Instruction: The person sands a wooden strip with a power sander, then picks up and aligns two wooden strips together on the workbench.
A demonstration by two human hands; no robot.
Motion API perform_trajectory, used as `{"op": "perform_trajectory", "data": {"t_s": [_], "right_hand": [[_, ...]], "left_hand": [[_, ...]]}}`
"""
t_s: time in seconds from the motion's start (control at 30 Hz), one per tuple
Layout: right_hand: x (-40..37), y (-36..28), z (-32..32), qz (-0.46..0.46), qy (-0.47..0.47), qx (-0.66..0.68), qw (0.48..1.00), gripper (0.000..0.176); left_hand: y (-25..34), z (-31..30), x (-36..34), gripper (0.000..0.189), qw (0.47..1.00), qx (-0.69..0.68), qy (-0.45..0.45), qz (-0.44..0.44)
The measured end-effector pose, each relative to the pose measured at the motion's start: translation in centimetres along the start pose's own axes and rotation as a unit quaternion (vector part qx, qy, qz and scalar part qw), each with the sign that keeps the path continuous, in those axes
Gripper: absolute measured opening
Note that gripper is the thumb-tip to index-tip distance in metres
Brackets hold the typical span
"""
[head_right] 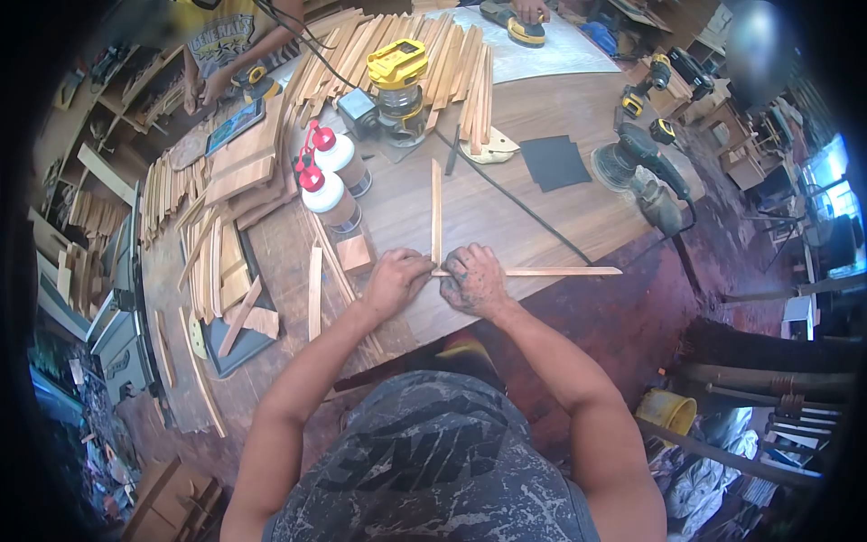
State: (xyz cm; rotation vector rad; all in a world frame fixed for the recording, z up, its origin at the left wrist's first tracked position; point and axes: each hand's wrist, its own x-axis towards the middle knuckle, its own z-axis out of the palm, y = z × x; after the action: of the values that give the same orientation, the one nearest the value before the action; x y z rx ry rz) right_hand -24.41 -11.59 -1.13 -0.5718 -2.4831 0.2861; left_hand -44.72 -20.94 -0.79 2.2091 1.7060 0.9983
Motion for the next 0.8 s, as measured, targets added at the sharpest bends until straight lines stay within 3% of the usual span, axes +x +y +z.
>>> {"op": "perform_trajectory", "data": {"t_s": [0.8], "right_hand": [[-0.56, 0.02, 0.29, 0.02, -0.009, -0.008, 1.0, 0.034]], "left_hand": [[-0.07, 0.64, -0.31, 0.021, 1.0, -0.017, 0.02, -0.013]]}}
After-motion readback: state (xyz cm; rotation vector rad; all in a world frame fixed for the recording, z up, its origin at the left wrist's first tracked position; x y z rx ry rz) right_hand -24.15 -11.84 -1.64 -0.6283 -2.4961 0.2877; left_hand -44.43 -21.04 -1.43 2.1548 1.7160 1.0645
